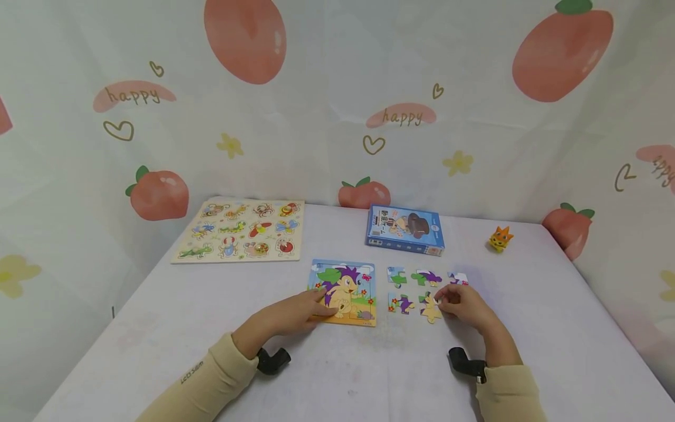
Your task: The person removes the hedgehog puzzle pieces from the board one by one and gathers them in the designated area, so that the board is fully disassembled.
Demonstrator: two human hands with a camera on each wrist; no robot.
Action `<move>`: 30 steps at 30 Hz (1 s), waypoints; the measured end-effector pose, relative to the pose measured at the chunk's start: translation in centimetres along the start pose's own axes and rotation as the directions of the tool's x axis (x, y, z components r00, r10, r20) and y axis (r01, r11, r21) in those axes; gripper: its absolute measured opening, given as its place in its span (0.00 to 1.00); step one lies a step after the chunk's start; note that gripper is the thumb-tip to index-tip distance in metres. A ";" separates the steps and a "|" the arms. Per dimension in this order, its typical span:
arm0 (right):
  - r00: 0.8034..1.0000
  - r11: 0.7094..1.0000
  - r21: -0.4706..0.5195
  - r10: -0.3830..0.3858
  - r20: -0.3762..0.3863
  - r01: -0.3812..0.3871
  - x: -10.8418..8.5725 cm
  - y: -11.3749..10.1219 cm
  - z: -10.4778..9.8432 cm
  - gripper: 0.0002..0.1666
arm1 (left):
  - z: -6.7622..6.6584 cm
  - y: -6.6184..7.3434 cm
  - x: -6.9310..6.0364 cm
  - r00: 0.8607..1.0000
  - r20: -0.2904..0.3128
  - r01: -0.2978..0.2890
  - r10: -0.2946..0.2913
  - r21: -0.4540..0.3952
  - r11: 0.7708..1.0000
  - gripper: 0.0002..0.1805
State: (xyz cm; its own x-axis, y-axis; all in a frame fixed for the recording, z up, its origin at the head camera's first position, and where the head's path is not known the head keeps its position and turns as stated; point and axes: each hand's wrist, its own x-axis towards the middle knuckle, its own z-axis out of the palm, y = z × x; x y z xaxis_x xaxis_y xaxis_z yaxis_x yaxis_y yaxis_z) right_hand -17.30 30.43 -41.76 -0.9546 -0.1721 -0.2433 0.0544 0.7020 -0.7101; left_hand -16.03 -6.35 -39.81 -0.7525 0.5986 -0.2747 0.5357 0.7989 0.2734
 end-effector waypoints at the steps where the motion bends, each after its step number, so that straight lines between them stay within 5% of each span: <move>1: 1.000 1.000 -0.001 0.000 0.000 0.000 0.0 0.0 0.0 0.13 | 0.0 0.0 0.0 1.000 0.000 -0.001 0.001 0.003 1.000 0.22; 14: 1.000 1.000 -0.006 -0.028 -0.013 0.028 -0.2 -0.3 0.1 0.22 | 0.1 0.0 0.0 1.000 -0.006 -0.004 0.004 0.003 1.000 0.22; 21: 0.996 0.991 -0.136 -0.025 -0.088 0.013 -0.1 -1.4 1.2 0.31 | 0.1 0.0 0.0 1.000 -0.003 0.004 -0.004 -0.003 1.000 0.22; 30: 0.990 0.990 -0.127 0.044 -0.132 -0.061 0.1 -1.9 1.8 0.20 | 0.0 0.0 0.0 1.000 -0.011 -0.026 0.026 0.014 1.000 0.20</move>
State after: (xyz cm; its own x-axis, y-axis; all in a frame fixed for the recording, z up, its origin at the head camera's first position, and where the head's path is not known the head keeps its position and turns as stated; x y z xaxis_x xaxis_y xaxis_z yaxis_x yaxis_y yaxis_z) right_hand -17.00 27.86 -41.67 -0.9815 -0.0484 -0.1850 0.0748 0.7933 -0.6042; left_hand -16.08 -6.34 -39.82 -0.7422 0.6189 -0.2572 0.5605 0.7836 0.2680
